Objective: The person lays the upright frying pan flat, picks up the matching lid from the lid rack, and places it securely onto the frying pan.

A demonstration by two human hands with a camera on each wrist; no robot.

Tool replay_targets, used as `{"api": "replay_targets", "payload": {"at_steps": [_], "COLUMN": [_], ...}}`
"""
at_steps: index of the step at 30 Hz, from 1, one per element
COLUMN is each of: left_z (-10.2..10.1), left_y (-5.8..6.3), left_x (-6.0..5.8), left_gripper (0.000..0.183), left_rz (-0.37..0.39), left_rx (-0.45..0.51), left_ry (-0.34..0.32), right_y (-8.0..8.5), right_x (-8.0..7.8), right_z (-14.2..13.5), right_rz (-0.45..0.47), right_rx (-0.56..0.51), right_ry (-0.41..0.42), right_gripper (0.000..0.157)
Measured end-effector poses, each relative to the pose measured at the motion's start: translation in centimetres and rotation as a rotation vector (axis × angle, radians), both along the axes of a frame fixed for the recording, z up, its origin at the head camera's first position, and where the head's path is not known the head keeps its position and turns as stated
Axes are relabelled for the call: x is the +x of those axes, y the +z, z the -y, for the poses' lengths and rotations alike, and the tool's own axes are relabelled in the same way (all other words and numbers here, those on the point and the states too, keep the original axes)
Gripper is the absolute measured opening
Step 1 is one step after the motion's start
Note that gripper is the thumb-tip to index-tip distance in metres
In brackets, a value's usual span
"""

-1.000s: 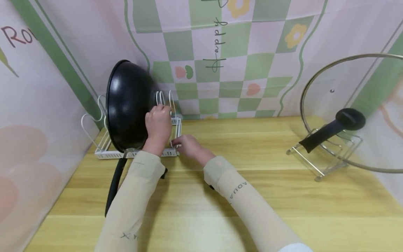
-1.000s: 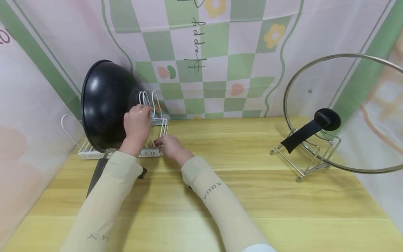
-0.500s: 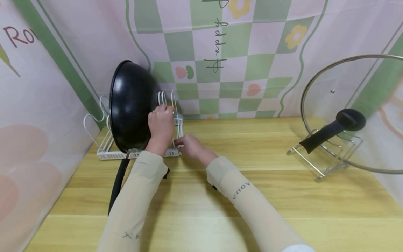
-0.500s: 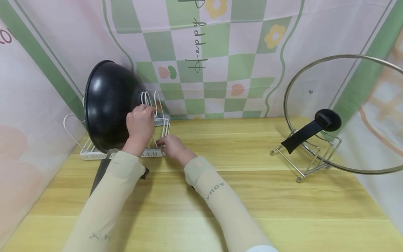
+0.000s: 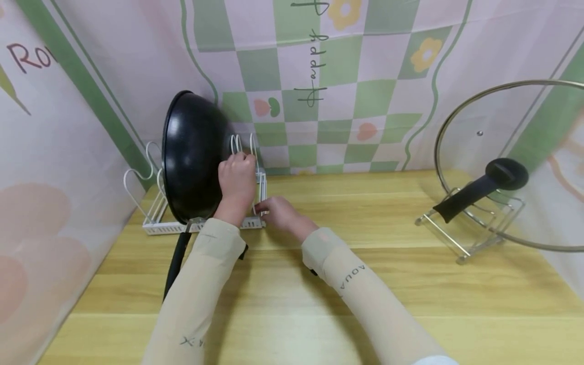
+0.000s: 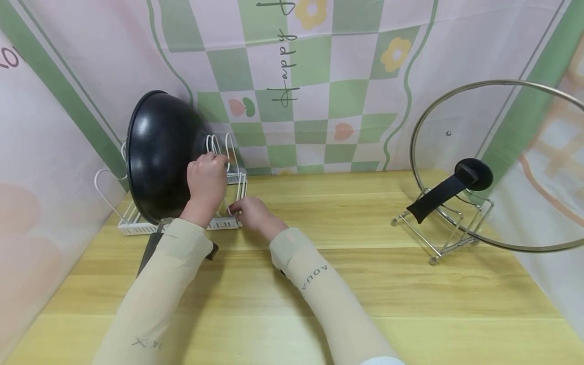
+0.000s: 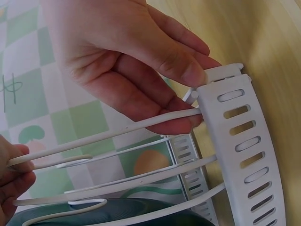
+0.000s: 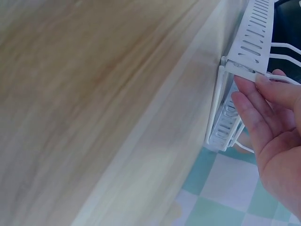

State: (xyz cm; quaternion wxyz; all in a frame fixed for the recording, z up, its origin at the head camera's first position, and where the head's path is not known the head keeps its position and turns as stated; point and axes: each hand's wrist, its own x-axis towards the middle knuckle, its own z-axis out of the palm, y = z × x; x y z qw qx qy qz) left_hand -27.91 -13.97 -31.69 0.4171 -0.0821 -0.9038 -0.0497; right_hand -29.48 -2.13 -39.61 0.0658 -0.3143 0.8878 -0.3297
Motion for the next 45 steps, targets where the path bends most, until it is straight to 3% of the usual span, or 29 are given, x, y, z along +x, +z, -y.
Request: {"api": "replay_targets", "payload": {"at_steps": [11,18,29,38,45], "left_z": [-0.5,-0.7,-1.3,-1.3,-1.4], "left_y": [0.2,-0.2,-0.2,-0.1,0.1], "left_x": [0.1,-0.2,-0.1,-0.4,-0.4], "left_gripper": [0.014,0.013,0.012,0.012,0.012], "left_rz": [0.044,0.016,0.046,-0.030,0.016], "left_rx": [0.016,0.018,0.008,-0.010,0.006], "left_ry": [-0.006,-0.004,-0.011,-0.026,-0.028], "right_y": [0.2,0.2,0.1,0.2,0.3], "right_x": [0.1,0.2,0.3,0.0,-0.1], "right_z": [-0.7,-1.0,-1.6,-1.7,-1.8], "right_rz": [0.012,0.023,-0.008,-0.008,-0.002], "right_rx": [-0.003,-0.003,-0.002,0.001,0.011], "right_ry": [0.008,-0.001,0.019,0.003,-0.004], "right_gripper": [0.026,0.025,0.024,0.023,0.023]}}
